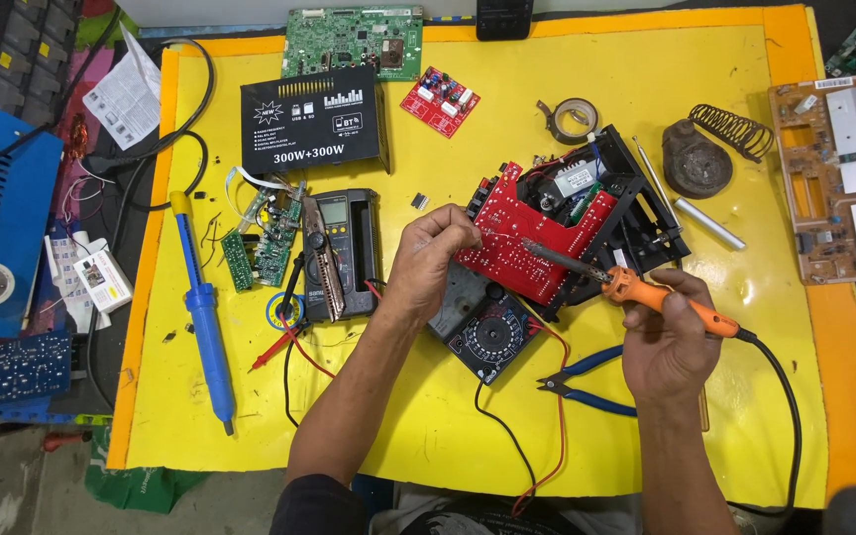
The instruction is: The person holds a red circuit board and uses a soldering iron to apply heat to various points on the board. They then use a metal tool to scrape or clean the soldered areas.
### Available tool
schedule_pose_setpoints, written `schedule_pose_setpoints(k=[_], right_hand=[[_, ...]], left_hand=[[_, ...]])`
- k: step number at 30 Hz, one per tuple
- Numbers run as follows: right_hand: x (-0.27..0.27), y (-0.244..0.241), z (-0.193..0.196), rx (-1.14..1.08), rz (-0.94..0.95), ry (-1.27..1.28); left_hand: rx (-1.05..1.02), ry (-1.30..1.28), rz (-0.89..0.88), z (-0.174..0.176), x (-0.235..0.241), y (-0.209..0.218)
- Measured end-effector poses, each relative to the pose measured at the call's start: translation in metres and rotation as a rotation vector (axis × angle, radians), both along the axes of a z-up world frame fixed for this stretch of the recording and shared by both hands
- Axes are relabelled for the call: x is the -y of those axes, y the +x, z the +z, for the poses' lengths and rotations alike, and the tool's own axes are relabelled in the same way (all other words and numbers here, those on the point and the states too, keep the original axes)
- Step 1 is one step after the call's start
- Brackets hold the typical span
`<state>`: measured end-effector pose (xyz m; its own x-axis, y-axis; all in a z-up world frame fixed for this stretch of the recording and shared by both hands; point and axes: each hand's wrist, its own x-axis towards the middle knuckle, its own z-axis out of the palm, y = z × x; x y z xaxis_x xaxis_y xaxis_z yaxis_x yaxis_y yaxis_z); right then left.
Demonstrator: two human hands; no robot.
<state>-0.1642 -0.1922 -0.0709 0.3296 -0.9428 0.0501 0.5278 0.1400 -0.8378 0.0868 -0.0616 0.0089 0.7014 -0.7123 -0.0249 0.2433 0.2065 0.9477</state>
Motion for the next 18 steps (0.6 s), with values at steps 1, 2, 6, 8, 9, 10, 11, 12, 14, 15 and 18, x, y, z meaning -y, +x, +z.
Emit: schedule_pose_setpoints(k=[1,2,6,8,9,10,11,12,14,15,18], right_hand=[[-0.001,-0.002,0.005,0.0,-0.001,-0.003],[-0.003,-0.004,0.011,0.053,0.058,0.08],[-0.019,0.001,0.046,0.061,0.152,0.208],[-0.017,-0.001,0.036,0.062,0.133,0.22],[-0.016,-0.002,0.03,0.063,0.116,0.236],[-0.015,-0.003,0.025,0.063,0.116,0.235],[-0.014,-0.004,0.019,0.064,0.086,0.247],[-0.013,-0.005,0.014,0.065,0.055,0.259],[-0.01,-0.006,0.009,0.061,0.055,0.271],[-0.009,-0.007,0.006,0.059,0.052,0.282],[-0.008,-0.004,0.006,0.058,0.057,0.3]], left_hand=[[0.0,-0.003,-0.001,-0.001,-0.001,-0.001],[0.015,0.006,-0.009,-0.002,-0.001,-0.002],[0.044,0.006,-0.025,0.011,-0.005,-0.013],[0.059,0.003,-0.025,0.02,-0.008,-0.018],[0.075,0.003,-0.024,0.025,-0.01,-0.02],[0.074,0.002,-0.023,0.026,-0.01,-0.02],[0.081,0.003,-0.027,0.026,-0.011,-0.02],[0.087,0.004,-0.031,0.026,-0.012,-0.02],[0.082,-0.005,-0.038,0.022,-0.012,-0.019],[0.077,-0.015,-0.049,0.02,-0.012,-0.018],[0.08,-0.017,-0.06,0.02,-0.013,-0.017]])
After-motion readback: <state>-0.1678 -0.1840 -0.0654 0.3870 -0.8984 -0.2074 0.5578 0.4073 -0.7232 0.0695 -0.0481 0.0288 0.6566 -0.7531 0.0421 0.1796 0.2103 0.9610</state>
